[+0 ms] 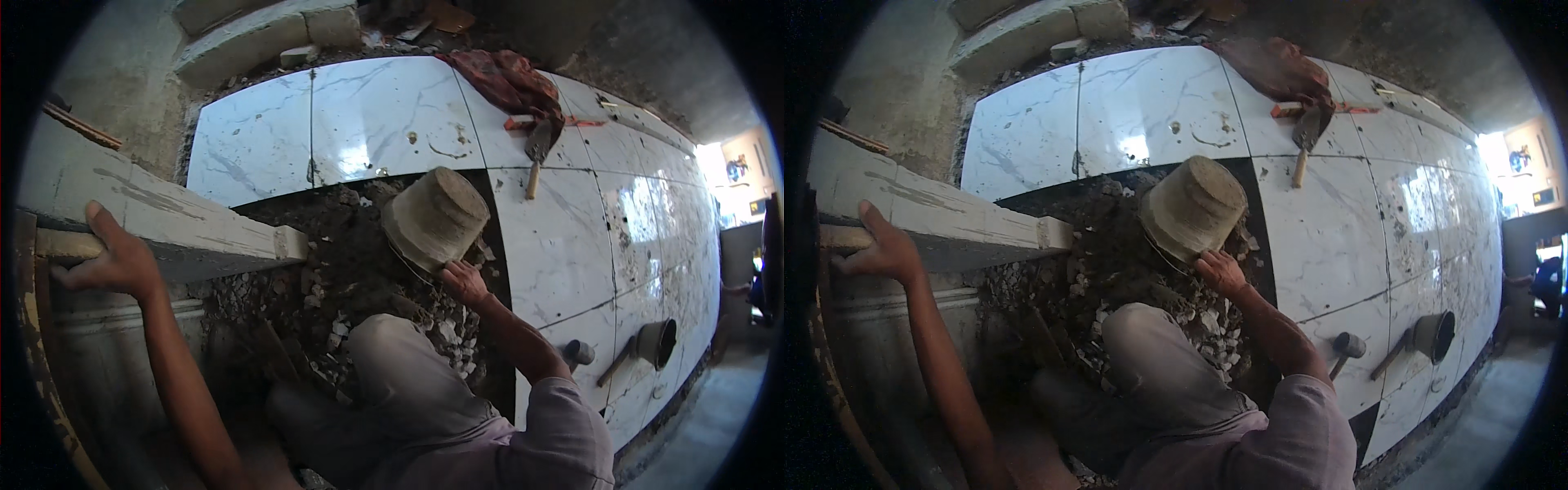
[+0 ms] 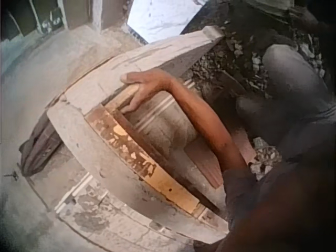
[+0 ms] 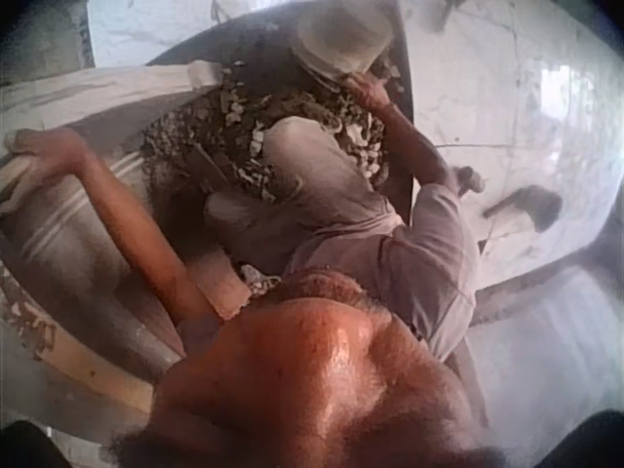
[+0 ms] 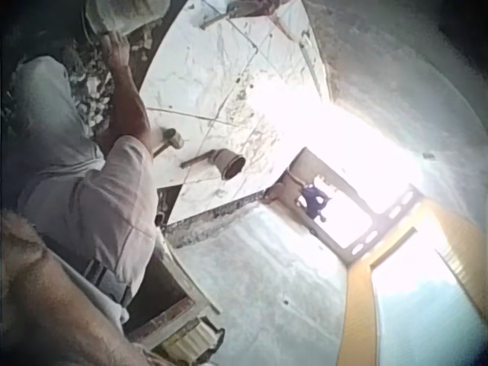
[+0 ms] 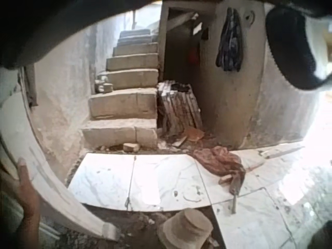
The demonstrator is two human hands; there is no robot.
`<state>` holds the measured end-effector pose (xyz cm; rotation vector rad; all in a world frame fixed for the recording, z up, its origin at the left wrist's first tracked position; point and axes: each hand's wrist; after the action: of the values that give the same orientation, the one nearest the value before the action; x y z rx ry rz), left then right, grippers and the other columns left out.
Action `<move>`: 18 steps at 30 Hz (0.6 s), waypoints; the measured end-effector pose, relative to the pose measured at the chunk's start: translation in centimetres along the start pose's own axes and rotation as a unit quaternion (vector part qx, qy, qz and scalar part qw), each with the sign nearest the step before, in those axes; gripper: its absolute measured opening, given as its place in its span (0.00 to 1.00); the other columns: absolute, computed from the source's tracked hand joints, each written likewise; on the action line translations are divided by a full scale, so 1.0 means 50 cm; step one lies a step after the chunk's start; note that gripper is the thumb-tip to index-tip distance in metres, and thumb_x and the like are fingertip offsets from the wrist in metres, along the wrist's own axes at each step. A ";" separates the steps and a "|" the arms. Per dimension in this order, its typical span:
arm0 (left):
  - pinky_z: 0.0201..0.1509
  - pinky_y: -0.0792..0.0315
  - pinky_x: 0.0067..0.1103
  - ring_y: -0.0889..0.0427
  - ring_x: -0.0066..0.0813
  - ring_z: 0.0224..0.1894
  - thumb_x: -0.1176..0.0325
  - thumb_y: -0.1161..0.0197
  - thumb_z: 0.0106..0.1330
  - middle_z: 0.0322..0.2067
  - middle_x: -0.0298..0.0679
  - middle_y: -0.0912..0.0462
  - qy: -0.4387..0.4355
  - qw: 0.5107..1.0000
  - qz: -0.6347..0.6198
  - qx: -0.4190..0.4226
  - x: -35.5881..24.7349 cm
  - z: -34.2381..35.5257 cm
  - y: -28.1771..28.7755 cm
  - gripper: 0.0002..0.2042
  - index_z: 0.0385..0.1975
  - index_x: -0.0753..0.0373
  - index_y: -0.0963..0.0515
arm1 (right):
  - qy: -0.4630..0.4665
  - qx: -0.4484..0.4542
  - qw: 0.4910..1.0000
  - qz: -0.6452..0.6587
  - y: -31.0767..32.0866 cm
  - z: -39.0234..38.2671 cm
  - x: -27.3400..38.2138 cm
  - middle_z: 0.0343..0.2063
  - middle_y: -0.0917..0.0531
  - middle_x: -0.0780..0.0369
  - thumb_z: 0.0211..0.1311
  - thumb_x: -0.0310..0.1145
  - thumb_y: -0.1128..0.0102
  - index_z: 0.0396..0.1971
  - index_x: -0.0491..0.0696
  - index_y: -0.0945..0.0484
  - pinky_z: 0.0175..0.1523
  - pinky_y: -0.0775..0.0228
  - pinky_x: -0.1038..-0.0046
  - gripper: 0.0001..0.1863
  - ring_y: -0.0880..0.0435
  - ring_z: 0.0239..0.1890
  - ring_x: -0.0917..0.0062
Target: The person spreads wet mortar onto an exposed subfloor area using a trowel, incorporating pieces of broken tile and stones into the mixture by hand and with the tool.
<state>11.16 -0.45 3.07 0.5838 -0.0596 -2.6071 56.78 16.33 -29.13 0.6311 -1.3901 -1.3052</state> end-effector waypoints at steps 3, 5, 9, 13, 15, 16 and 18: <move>0.54 0.29 0.32 0.32 0.46 0.54 0.60 0.31 0.58 0.51 0.62 0.42 0.026 1.000 -0.010 0.011 0.020 0.005 0.004 0.46 0.59 0.83 0.59 | -0.011 -0.004 1.000 -0.001 -0.009 0.014 0.016 0.27 0.30 0.61 0.48 0.30 0.45 0.31 0.51 0.32 0.38 0.31 0.64 0.09 0.25 0.34 0.65; 0.54 0.29 0.32 0.32 0.46 0.54 0.60 0.32 0.58 0.51 0.62 0.43 -0.008 1.000 -0.003 0.009 -0.001 0.003 -0.001 0.46 0.59 0.82 0.60 | -0.017 0.009 1.000 -0.012 0.000 0.009 -0.003 0.29 0.28 0.60 0.48 0.29 0.45 0.31 0.50 0.32 0.38 0.29 0.63 0.09 0.23 0.35 0.65; 0.56 0.29 0.34 0.33 0.47 0.56 0.62 0.33 0.59 0.53 0.61 0.45 -0.025 0.996 -0.081 0.007 -0.041 0.006 -0.003 0.44 0.60 0.80 0.60 | -0.084 -0.049 0.991 0.087 0.085 0.061 -0.052 0.27 0.25 0.57 0.46 0.26 0.45 0.30 0.49 0.30 0.38 0.24 0.61 0.08 0.20 0.34 0.57; 0.57 0.29 0.35 0.35 0.50 0.58 0.63 0.33 0.59 0.53 0.61 0.45 -0.045 0.997 -0.055 0.016 -0.007 0.010 0.001 0.44 0.60 0.80 0.60 | -0.171 -0.036 0.975 0.135 0.226 0.133 -0.090 0.34 0.20 0.51 0.42 0.28 0.43 0.39 0.44 0.26 0.43 0.27 0.60 0.19 0.20 0.38 0.53; 0.60 0.33 0.36 0.36 0.49 0.59 0.60 0.31 0.57 0.54 0.63 0.44 -0.019 0.999 -0.044 0.002 -0.006 0.010 0.007 0.46 0.59 0.81 0.59 | -0.182 -0.041 0.973 0.139 0.204 0.129 -0.065 0.34 0.21 0.51 0.42 0.28 0.43 0.39 0.43 0.26 0.43 0.27 0.60 0.19 0.21 0.40 0.53; 0.59 0.31 0.36 0.35 0.50 0.58 0.61 0.32 0.58 0.54 0.62 0.45 -0.040 0.999 -0.031 0.001 -0.008 0.007 0.003 0.45 0.60 0.81 0.59 | -0.201 -0.046 0.968 0.140 0.196 0.127 -0.063 0.35 0.21 0.50 0.42 0.29 0.42 0.40 0.43 0.27 0.44 0.28 0.60 0.19 0.21 0.41 0.53; 0.59 0.32 0.38 0.36 0.52 0.58 0.61 0.33 0.59 0.54 0.62 0.46 -0.041 0.996 -0.084 -0.009 -0.040 0.011 -0.004 0.45 0.60 0.80 0.59 | -0.180 -0.061 0.976 0.105 0.201 0.135 -0.089 0.35 0.21 0.50 0.42 0.29 0.42 0.40 0.43 0.27 0.44 0.28 0.59 0.19 0.21 0.41 0.52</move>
<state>12.48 0.60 4.32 0.4937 -0.0150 -2.7924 54.64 25.35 -20.14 0.1615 -1.6039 -1.3631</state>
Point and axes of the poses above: each hand's wrist, its own z-axis towards the middle knuckle, its own y-axis out of the back of the hand, x = y × z
